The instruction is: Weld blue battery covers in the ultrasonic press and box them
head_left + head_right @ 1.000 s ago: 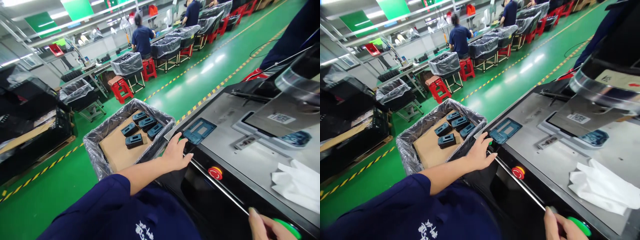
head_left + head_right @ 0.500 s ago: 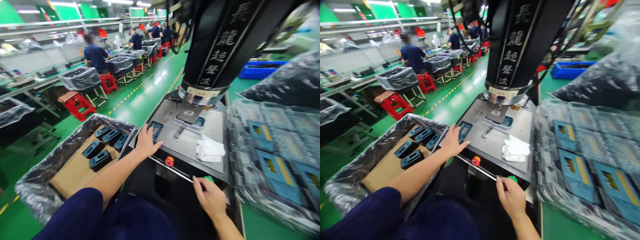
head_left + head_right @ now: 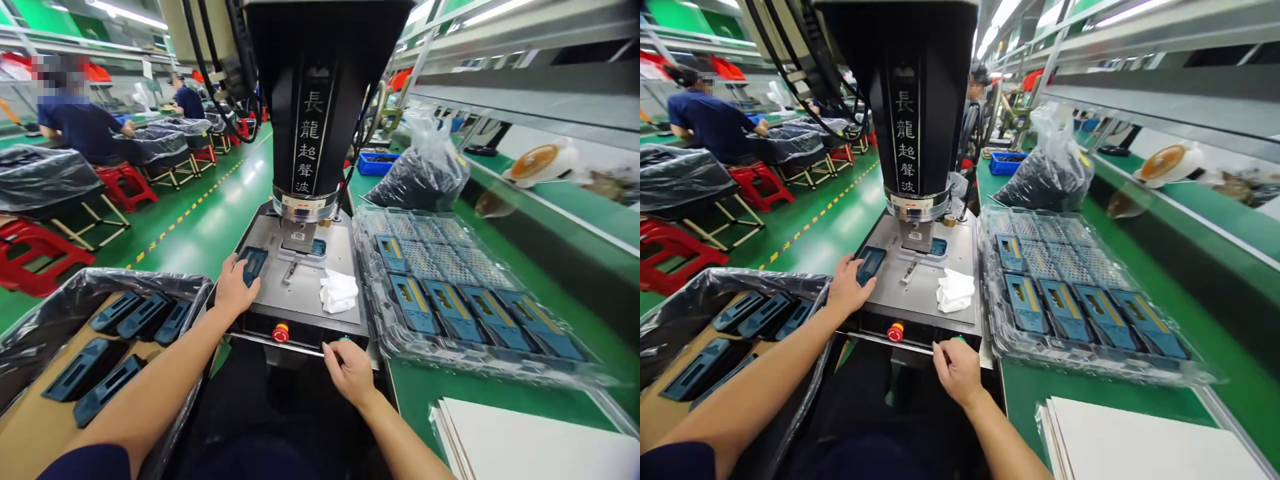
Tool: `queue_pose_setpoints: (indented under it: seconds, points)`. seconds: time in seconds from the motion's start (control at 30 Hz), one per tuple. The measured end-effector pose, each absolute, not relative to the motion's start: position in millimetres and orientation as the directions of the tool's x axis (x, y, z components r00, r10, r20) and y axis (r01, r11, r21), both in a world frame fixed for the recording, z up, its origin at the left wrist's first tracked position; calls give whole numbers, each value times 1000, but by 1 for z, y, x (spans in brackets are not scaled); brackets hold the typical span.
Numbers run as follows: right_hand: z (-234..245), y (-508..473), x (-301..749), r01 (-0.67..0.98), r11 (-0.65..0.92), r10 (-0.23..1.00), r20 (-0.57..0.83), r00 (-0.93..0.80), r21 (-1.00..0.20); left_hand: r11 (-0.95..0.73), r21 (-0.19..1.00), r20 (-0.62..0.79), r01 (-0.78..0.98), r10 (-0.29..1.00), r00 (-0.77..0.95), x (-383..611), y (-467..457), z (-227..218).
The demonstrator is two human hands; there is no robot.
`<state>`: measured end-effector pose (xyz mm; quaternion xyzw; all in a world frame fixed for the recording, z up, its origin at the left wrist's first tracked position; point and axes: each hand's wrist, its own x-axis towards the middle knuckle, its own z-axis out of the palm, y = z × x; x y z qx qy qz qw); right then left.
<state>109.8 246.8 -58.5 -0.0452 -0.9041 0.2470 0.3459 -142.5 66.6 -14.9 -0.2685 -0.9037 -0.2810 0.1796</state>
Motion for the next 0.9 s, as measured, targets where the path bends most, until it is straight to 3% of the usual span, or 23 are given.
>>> queue_pose_setpoints:
  seconds: [0.17, 0.43, 0.57, 0.9]
  points:
    - [-19, 254, 92, -46, 904, 237, 587, -774, -426, 663, 394, 533, 636, 399, -746, -160, 82, -27]
    - [32, 298, 3, 246, 927, 333, 323, -886, -283, 666, 261, 572, 699, 477, -668, -161, 86, -40]
    - [34, 317, -49, 328, 921, 368, 196, -909, -208, 663, 251, 589, 705, 473, -655, -159, 86, -39]
    - [17, 331, -90, 284, 950, 301, 136, -944, -128, 657, 239, 590, 715, 486, -645, -162, 89, -40]
